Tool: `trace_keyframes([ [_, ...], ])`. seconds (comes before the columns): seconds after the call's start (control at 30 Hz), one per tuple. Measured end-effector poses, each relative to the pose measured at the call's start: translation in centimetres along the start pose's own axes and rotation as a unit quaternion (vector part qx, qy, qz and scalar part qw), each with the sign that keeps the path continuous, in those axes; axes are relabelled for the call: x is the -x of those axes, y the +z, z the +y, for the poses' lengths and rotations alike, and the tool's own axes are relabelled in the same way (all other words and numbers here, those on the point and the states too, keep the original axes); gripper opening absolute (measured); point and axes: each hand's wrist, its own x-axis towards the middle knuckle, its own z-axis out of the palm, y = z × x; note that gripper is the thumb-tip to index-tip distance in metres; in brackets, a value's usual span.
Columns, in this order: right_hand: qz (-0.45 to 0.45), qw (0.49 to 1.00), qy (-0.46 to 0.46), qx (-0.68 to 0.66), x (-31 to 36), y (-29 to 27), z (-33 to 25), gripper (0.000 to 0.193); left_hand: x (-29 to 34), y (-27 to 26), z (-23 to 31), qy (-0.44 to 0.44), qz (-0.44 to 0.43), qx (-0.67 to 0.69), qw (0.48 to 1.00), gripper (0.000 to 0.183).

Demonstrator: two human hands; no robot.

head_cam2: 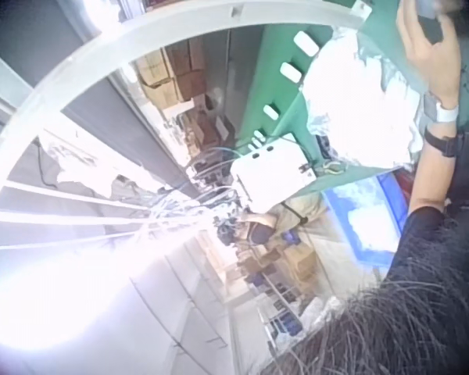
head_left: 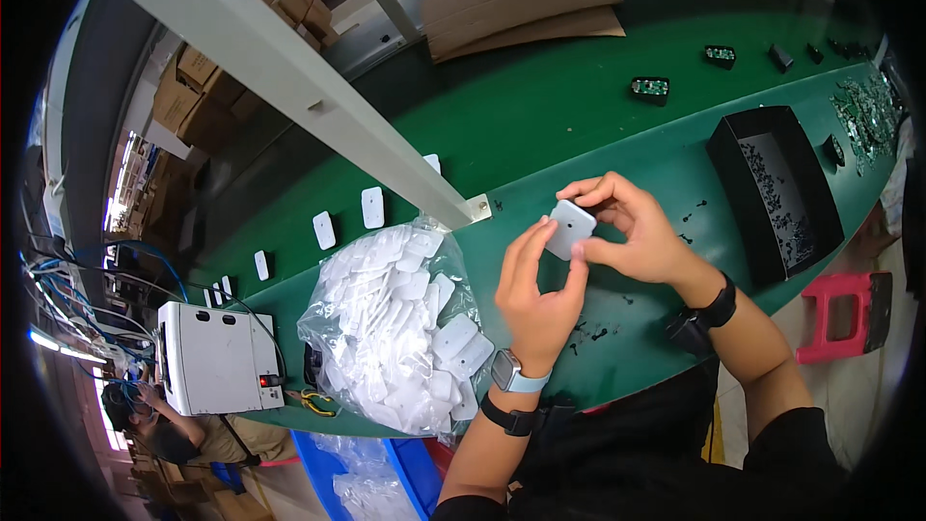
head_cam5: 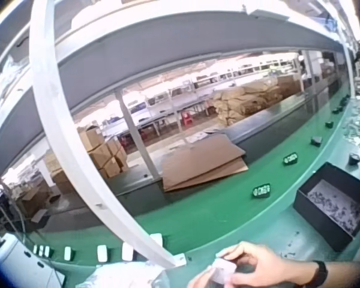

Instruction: The person repeatedly picks up white plastic housings and green circuit boards from a green workbench, inserts the boards into the housings, and places the assembled units on the table. The process is repeated for multiple units throughout the clip.

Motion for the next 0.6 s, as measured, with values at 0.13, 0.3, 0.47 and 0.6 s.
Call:
trace_keyframes([
  [0.13,0.026,0.999,0.003,-0.025,-0.1,0.8,1.0,0.035,0.5,0.5,-0.8,-0.120,0.031,0.204,0.971,0.047],
  [0.3,0.005,0.999,-0.040,-0.035,-0.1,0.1,0.9,0.032,0.4,-0.3,-1.9,-0.292,-0.083,0.351,0.886,0.034],
  [0.47,-0.053,0.985,-0.120,0.114,-0.8,1.0,-0.5,0.025,0.6,-0.4,-1.7,-0.164,-0.054,0.235,0.957,0.028],
  [0.6,-0.073,0.990,-0.090,0.078,-2.1,2.7,-1.6,0.024,0.5,-1.2,-1.1,-0.133,0.029,0.172,0.976,0.024],
])
